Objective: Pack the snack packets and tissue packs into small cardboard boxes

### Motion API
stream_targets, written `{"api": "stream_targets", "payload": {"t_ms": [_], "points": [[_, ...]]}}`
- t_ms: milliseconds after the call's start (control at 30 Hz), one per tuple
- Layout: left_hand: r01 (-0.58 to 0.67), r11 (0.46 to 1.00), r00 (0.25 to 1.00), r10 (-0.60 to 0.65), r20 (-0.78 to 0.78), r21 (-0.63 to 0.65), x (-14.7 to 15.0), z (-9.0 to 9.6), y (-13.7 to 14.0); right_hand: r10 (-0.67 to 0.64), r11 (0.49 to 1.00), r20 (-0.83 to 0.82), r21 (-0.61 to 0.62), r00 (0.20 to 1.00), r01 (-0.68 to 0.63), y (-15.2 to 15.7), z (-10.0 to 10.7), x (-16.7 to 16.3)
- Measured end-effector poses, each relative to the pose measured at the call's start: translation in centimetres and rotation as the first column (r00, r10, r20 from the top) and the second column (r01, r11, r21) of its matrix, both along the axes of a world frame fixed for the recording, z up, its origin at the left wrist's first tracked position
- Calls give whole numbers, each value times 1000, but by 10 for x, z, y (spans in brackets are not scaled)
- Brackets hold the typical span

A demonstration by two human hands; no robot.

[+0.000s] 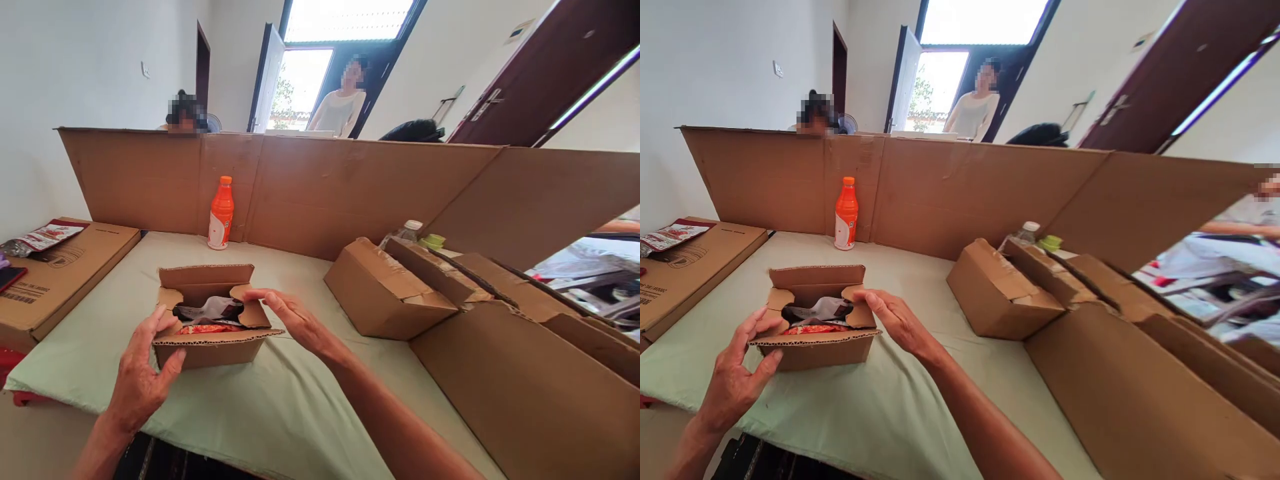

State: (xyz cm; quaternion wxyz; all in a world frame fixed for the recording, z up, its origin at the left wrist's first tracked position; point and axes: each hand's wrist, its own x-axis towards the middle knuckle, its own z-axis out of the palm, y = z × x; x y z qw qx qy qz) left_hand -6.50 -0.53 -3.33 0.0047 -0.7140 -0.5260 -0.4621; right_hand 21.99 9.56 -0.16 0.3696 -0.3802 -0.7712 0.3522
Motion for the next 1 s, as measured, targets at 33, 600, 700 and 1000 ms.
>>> {"api": "stream_targets", "payload": {"t_ms": [33,600,700,1000], "points": [[-4,1000,1000,4,9,-21,0,0,0,31,1000,-14,-3,999,-31,-1,-2,-2],[-223,972,974,224,-9,80,4,-5,23,-65,967,126,252,990,32,27,-10,-17],[-155,987,983,159,-89,50,-1,-8,24,34,945,176,313,984,-89,17,-31,-12],[-36,999,984,31,-175,-24,-22,-20,22,26,937,348,319,937,-145,18,-50,11]]}}
